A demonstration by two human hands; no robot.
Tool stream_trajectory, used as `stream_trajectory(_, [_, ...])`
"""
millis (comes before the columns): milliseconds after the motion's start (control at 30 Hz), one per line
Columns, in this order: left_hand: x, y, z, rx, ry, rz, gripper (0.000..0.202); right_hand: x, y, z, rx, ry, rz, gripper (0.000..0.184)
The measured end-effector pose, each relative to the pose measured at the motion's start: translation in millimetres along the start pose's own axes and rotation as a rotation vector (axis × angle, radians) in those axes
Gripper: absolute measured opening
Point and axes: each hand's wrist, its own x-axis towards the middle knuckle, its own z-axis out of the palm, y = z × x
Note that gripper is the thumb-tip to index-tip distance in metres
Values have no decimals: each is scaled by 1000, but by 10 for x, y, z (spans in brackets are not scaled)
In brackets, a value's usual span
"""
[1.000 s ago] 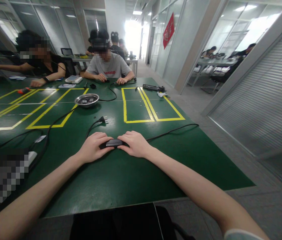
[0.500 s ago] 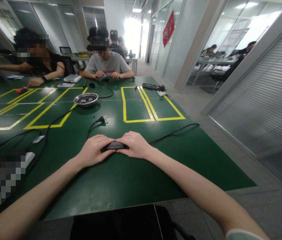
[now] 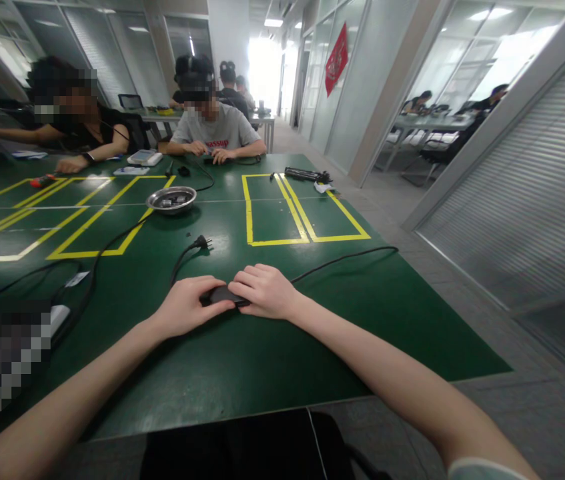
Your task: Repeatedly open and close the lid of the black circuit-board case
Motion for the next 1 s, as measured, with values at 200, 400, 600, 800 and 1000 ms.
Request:
stream_trajectory(200, [-1,-24,6,-57,137,73,35,-26,16,61,60,-141,211,35])
stream_trajectory(400, [9,-77,47,116,195,147,36,-3,51,-17,338,-234,328,44])
stream_trajectory(600, [14,-96,102,163,178,198,40,-24,104,-89,392,-308,325,28])
stream_trajectory(800, [15,-122,92,165,128,251,31,-83,141,-134,356,-194,272,31])
stream_trajectory(1000, [-3,-60,61,109,180,296,30,-88,122,-123,327,-90,205,33])
